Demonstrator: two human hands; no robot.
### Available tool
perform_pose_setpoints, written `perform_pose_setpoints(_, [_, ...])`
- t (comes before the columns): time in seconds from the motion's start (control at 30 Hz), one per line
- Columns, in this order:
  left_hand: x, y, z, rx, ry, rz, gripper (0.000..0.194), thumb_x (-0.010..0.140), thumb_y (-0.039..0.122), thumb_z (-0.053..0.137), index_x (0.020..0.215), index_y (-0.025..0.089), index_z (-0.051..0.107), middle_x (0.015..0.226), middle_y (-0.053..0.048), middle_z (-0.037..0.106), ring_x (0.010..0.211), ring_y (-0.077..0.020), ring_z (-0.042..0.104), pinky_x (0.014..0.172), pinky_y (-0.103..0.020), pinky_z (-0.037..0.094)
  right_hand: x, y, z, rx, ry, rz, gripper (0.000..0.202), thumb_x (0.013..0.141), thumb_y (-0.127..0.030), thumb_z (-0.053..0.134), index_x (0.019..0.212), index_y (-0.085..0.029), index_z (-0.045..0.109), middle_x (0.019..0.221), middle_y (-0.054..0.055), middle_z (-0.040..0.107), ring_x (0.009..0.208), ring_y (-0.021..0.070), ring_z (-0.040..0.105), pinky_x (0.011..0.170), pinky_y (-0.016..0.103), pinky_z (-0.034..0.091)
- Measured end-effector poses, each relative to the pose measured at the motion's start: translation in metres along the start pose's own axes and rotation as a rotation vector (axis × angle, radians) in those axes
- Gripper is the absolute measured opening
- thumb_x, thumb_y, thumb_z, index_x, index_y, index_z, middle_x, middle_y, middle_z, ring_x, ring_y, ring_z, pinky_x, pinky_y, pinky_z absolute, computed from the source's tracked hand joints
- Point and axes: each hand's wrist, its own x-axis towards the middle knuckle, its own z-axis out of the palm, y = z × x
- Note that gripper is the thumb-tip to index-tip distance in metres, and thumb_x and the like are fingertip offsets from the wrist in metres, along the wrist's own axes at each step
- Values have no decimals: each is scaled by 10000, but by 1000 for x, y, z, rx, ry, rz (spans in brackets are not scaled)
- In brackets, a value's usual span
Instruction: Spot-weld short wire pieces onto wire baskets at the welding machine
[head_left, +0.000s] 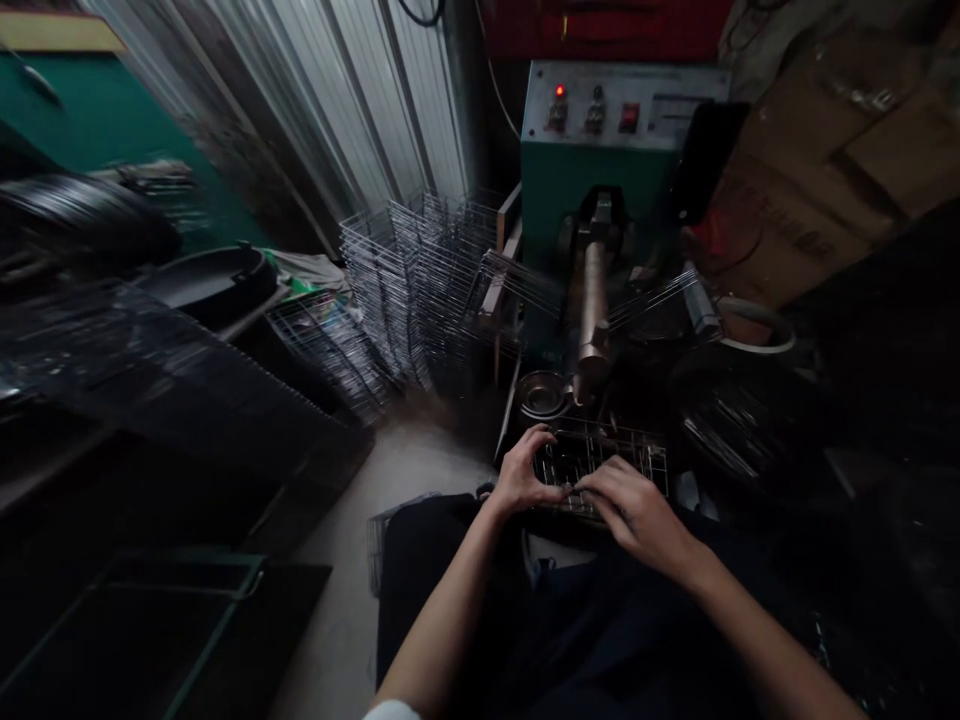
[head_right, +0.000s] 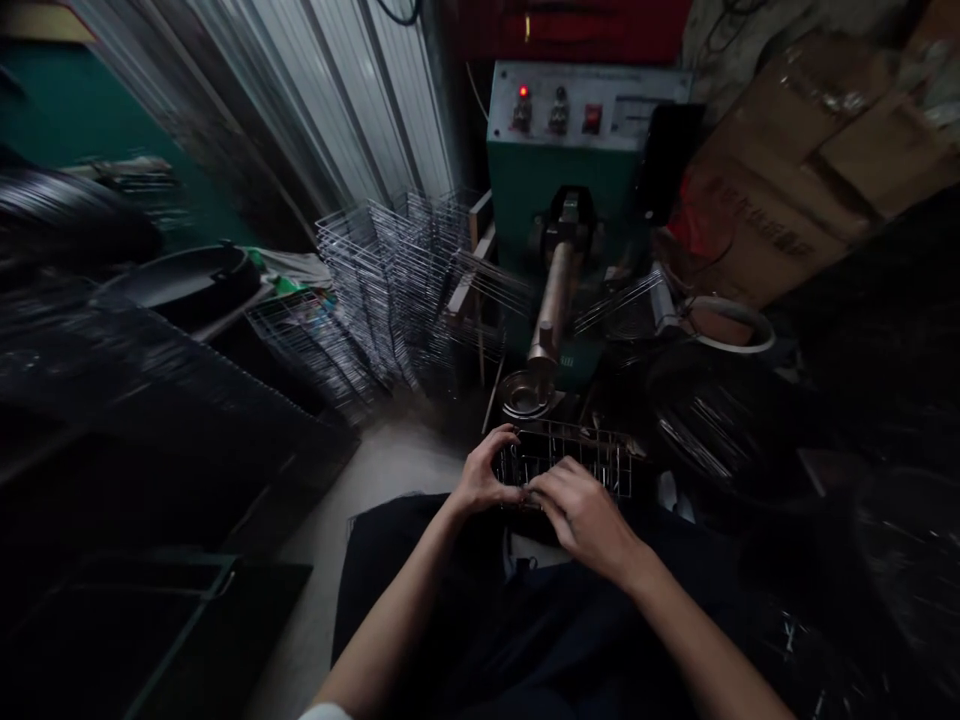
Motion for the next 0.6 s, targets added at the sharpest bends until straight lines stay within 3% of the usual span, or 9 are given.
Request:
perform_pose_setpoints(0.13, [6,12,8,39,20,32,693,512,350,898,1129,233,605,1427,-108,533,1279,-304,576,1079,-396,467,-9,11,-7,-51,23,12,215,1010,-145,495,1126,-218,660,987,59,712,920,215,612,824,362,511])
perform_pose_setpoints(0.4, [17,21,21,-18,38,71,726,469,231,884,1140,230,606,1417,-109,543,1270,-306,586,1080,-400,468,-20,49,23,-605,72,-160,428,959,-45,506,1375,-126,564,1248,118,694,1074,305,614,851,451,476])
perform_pose_setpoints(0.6, [22,23,25,-45,66,56,699,489,223,859,1137,233,601,1432,-115,532,1302,-311,561,1088,-405,458,-20,51,21,-500,124,-171,451,952,-35,490,1377,-163,571,1246,95,697,1026,257,644,864,415,510])
